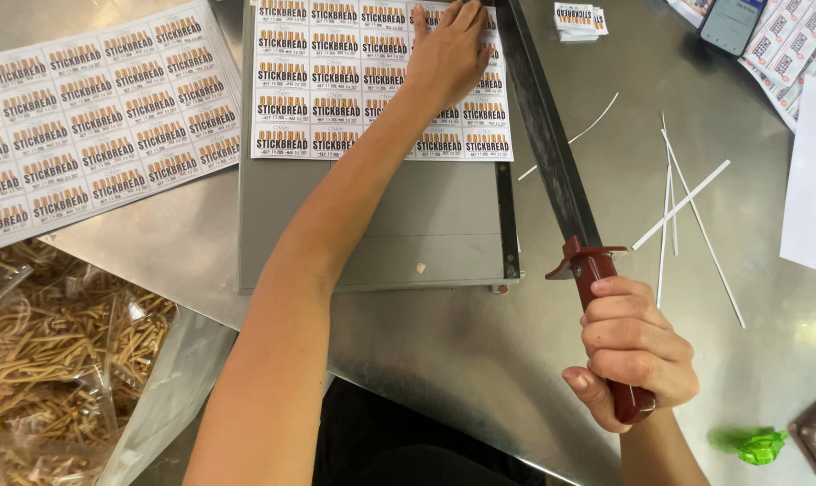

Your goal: The person uses a paper trimmer to cut sheets of printed stickers into smaller individual pieces. They repeatedly align the sticker sheets on the trimmer's guide and pull down the cutting arm to separate the stickers.

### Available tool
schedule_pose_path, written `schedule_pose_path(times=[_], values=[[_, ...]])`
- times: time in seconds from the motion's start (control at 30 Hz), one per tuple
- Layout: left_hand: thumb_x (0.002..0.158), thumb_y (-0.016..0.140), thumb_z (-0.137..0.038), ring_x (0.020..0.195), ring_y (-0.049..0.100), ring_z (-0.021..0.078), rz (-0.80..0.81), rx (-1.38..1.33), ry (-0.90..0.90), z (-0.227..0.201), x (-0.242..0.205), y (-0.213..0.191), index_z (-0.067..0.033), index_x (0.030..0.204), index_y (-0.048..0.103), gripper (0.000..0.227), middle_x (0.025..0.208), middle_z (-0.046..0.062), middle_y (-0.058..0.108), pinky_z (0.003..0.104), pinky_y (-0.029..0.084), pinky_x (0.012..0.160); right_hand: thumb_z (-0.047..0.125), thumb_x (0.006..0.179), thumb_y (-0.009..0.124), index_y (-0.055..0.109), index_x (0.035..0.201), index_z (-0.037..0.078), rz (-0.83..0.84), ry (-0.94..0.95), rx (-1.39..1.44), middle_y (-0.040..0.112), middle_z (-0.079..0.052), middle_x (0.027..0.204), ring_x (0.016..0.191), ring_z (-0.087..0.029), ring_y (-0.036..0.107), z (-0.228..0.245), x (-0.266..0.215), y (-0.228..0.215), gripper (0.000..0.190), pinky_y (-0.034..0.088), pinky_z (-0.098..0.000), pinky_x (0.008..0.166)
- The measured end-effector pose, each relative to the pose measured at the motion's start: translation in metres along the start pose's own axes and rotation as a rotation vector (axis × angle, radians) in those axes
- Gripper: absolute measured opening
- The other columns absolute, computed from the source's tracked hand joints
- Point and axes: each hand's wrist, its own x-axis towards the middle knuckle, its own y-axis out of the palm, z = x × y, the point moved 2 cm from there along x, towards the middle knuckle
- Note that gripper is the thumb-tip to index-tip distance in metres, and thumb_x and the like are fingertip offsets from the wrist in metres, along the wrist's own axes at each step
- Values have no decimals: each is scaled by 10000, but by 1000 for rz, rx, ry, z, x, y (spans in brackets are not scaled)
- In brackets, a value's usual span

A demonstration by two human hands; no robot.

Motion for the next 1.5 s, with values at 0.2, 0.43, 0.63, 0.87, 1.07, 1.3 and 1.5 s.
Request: schedule_pose_path(times=[0.2, 0.43, 0.63, 0.87, 1.07, 1.3, 1.5], values=[[1032, 521, -349, 1439, 362, 231, -58, 0, 39, -1, -1, -1, -68, 1444, 455, 503, 1532, 48, 398, 747, 183, 1139, 151, 784, 762, 560, 706, 80, 25, -7, -3, 582, -42, 706, 722, -226, 608, -4, -15, 3, 228, 515, -486, 957], [1038, 566, -326, 1406, 414, 248, -98, -35, 71, 1, -4, 0, -55, 1414, 482, 470, 1438, 55, 466, 753, 202, 1136, 119, 748, 769, 555, 688, 95, 28, -30, 1, 579, -35, 692, 718, -226, 608, -12, -34, 6, 224, 495, -473, 979], [1027, 573, -321, 1408, 401, 260, -106, -34, 74, 1, -3, 0, -42, 1427, 468, 499, 1450, 59, 459, 754, 180, 1132, 131, 753, 778, 557, 688, 99, 35, -38, 9, 583, -31, 696, 730, -227, 612, -16, -45, 8, 233, 485, -468, 997], [1059, 530, -331, 1428, 393, 251, -17, -14, 43, 0, -2, -2, -72, 1445, 465, 469, 1478, 62, 454, 727, 183, 1161, 132, 771, 774, 565, 691, 126, 52, -3, -13, 593, -15, 712, 778, -215, 636, -20, -62, 10, 224, 482, -466, 1027], [1036, 538, -294, 1386, 432, 270, -47, -56, 53, -3, -5, -8, -86, 1422, 485, 442, 1440, 69, 500, 746, 209, 1114, 112, 758, 785, 564, 706, 132, 82, 17, -36, 599, -8, 734, 809, -215, 645, -22, -73, 9, 228, 477, -471, 1043], [1032, 550, -280, 1372, 459, 265, -29, -80, 45, -3, -6, -12, -87, 1409, 497, 427, 1415, 60, 525, 746, 234, 1117, 105, 744, 809, 578, 724, 134, 91, 27, -37, 609, -13, 762, 844, -228, 653, -27, -88, 13, 234, 459, -477, 1067], [1036, 551, -301, 1394, 439, 255, -40, -45, 51, 1, -3, -2, -87, 1442, 470, 466, 1452, 70, 485, 735, 240, 1124, 106, 745, 814, 578, 739, 142, 87, 32, -45, 607, -6, 777, 871, -236, 661, -32, -105, 13, 238, 432, -480, 1109]])
